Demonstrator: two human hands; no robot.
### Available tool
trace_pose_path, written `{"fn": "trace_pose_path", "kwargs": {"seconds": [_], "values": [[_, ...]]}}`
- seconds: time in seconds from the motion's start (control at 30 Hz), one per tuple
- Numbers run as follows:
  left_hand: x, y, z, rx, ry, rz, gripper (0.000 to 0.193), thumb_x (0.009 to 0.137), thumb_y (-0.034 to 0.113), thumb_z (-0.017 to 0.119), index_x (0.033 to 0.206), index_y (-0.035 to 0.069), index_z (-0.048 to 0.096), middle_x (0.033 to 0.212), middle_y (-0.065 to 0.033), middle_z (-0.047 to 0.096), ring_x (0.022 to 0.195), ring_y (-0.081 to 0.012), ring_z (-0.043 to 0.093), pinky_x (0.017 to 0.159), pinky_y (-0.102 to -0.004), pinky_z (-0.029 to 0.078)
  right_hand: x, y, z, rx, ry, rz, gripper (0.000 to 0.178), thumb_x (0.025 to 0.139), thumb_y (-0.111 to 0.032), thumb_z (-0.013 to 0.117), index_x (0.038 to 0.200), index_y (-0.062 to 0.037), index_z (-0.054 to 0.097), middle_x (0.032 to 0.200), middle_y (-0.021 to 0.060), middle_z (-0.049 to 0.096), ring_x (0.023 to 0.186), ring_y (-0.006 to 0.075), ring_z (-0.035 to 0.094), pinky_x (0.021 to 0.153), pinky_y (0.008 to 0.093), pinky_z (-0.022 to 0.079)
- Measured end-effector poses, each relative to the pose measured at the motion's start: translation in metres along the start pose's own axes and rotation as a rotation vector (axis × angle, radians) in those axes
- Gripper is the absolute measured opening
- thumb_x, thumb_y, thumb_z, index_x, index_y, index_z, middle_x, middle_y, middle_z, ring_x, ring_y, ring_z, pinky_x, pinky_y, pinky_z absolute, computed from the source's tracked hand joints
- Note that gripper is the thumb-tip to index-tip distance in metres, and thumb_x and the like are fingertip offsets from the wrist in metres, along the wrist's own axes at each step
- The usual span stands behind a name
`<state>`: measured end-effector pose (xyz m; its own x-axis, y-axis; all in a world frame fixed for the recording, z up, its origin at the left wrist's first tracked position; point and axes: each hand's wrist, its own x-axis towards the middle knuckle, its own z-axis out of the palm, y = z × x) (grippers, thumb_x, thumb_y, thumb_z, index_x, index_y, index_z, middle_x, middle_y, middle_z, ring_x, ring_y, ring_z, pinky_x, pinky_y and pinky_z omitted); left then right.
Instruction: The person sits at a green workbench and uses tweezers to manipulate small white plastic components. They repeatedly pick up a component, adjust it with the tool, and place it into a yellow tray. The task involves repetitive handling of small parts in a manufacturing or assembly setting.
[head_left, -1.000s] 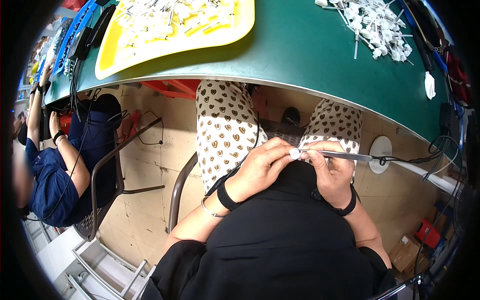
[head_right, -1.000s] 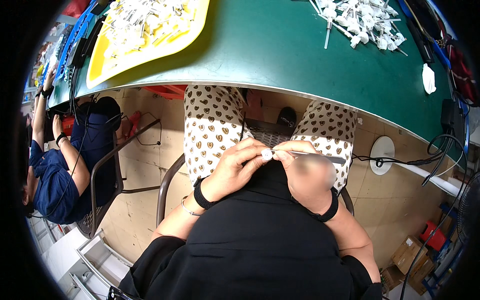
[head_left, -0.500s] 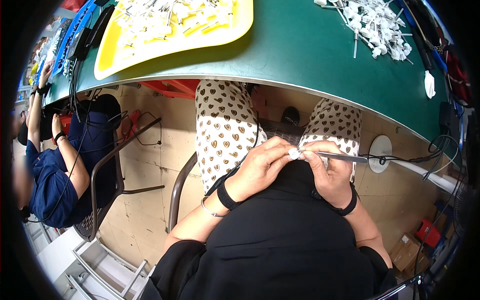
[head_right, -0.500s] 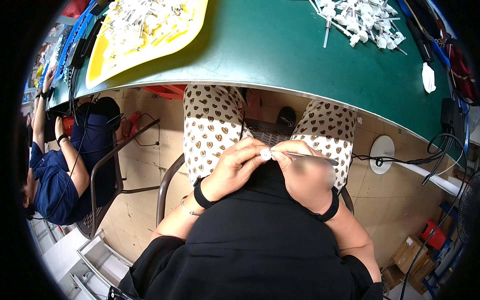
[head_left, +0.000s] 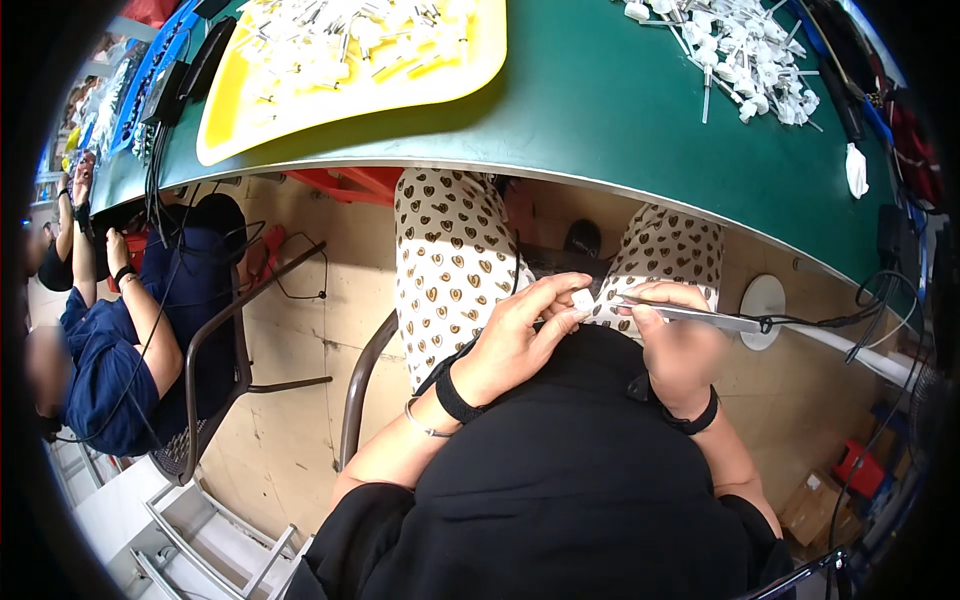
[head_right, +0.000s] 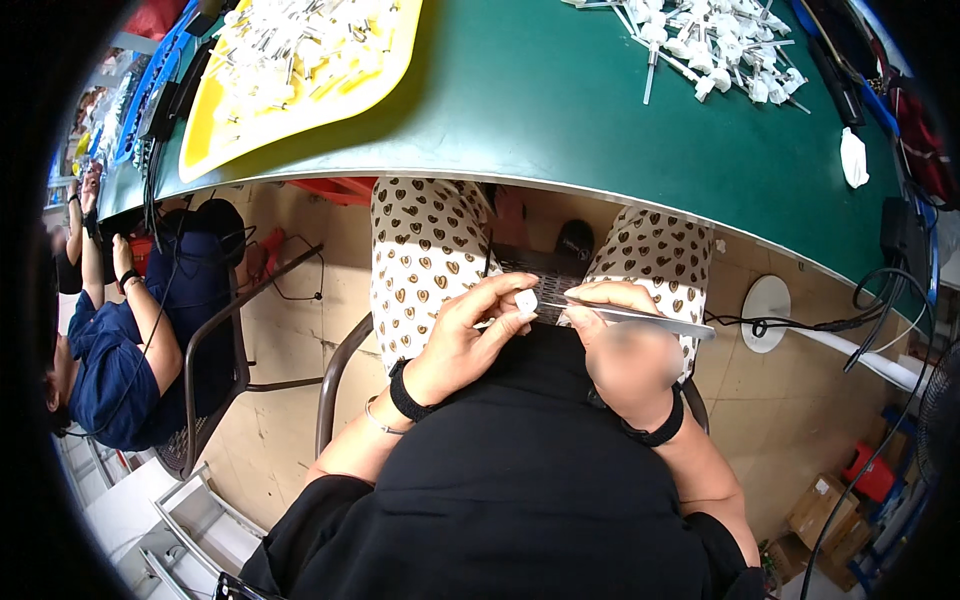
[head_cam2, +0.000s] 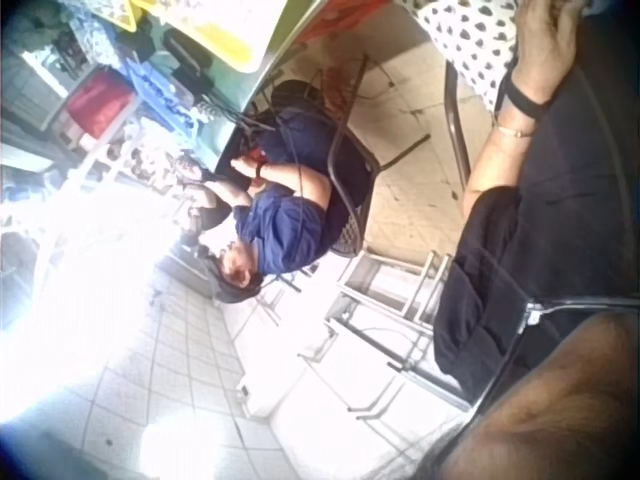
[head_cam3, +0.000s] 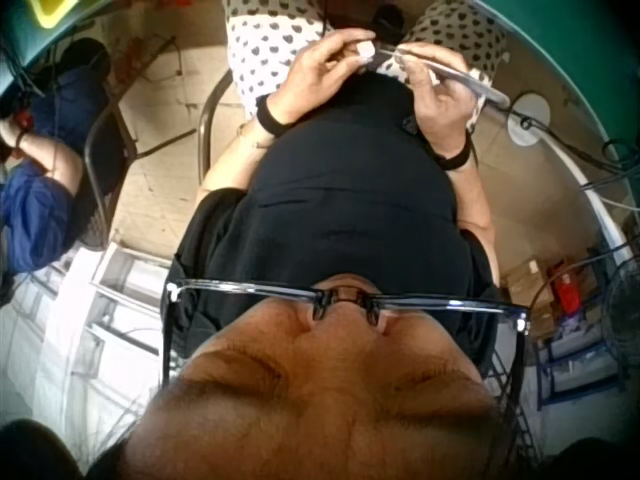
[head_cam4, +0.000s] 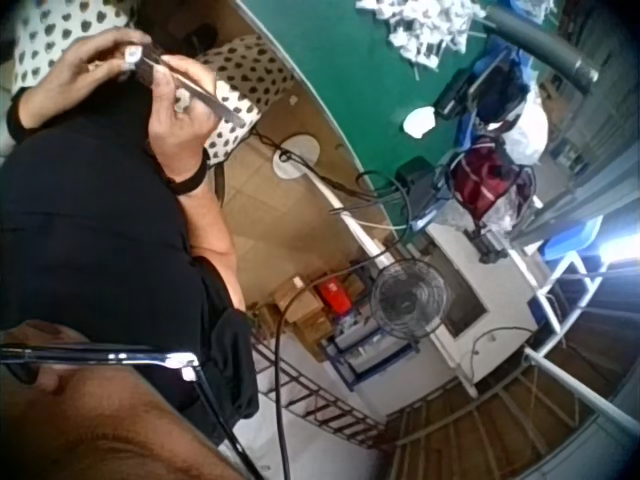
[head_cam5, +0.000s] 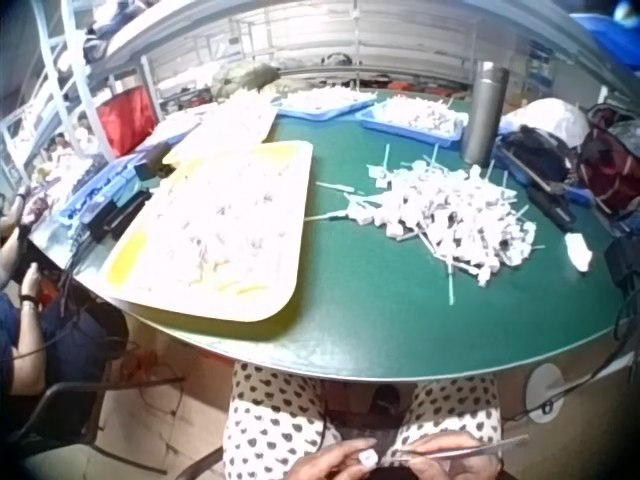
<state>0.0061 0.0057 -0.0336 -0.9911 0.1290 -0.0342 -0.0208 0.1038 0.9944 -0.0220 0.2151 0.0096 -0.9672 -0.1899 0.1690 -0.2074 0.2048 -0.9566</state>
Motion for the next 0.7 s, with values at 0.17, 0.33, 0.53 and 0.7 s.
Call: {"fn": "trace_pose_path", "kwargs": {"seconds": [0.17,0.33,0.53,0.7], "values": [[0.001,0.01,-0.009,0.082,0.045,0.11,0.034,0.1,-0.003,0.069,0.133,0.0,0.069,0.101,-0.0101,0.072,0.081,-0.0134,0.07,0.072,-0.0277,0.059,-0.004,0.002,0.0,0.028,0.017,0.036,0.015,0.096,-0.001,0.077,0.109,0.0025,0.07,0.103,0.0125,0.073,0.089,0.018,0.068,0.081,0.0305,0.055],[0.019,0.079,-0.058,0.229,0.268,0.408,0.034,0.101,-0.005,0.065,0.135,-0.004,0.065,0.1,-0.0135,0.074,0.083,-0.0151,0.071,0.072,-0.0283,0.059,-0.003,0.003,-0.002,0.076,0.009,0.022,0.015,0.096,-0.001,0.076,0.109,0.0025,0.07,0.103,0.0136,0.073,0.09,0.0191,0.07,0.082,0.0312,0.056],[0.098,0.163,-0.176,0.648,0.703,0.401,0.046,0.099,0.008,0.076,0.141,-0.003,0.062,0.101,-0.0155,0.075,0.084,-0.014,0.073,0.074,-0.0277,0.059,-0.007,-0.001,-0.005,0.115,-0.002,-0.007,0.015,0.097,-0.002,0.076,0.109,0.0029,0.07,0.103,0.0133,0.075,0.087,0.0178,0.07,0.08,0.0301,0.057],[0.128,0.18,-0.091,0.803,0.354,0.502,0.043,0.099,0.014,0.079,0.139,0.007,0.067,0.102,-0.0083,0.076,0.087,-0.0092,0.069,0.072,-0.024,0.055,-0.007,0.0,-0.01,0.121,0.005,-0.049,0.016,0.097,-0.003,0.077,0.109,0.0032,0.07,0.102,0.0142,0.076,0.088,0.0189,0.072,0.08,0.0308,0.058]]}}
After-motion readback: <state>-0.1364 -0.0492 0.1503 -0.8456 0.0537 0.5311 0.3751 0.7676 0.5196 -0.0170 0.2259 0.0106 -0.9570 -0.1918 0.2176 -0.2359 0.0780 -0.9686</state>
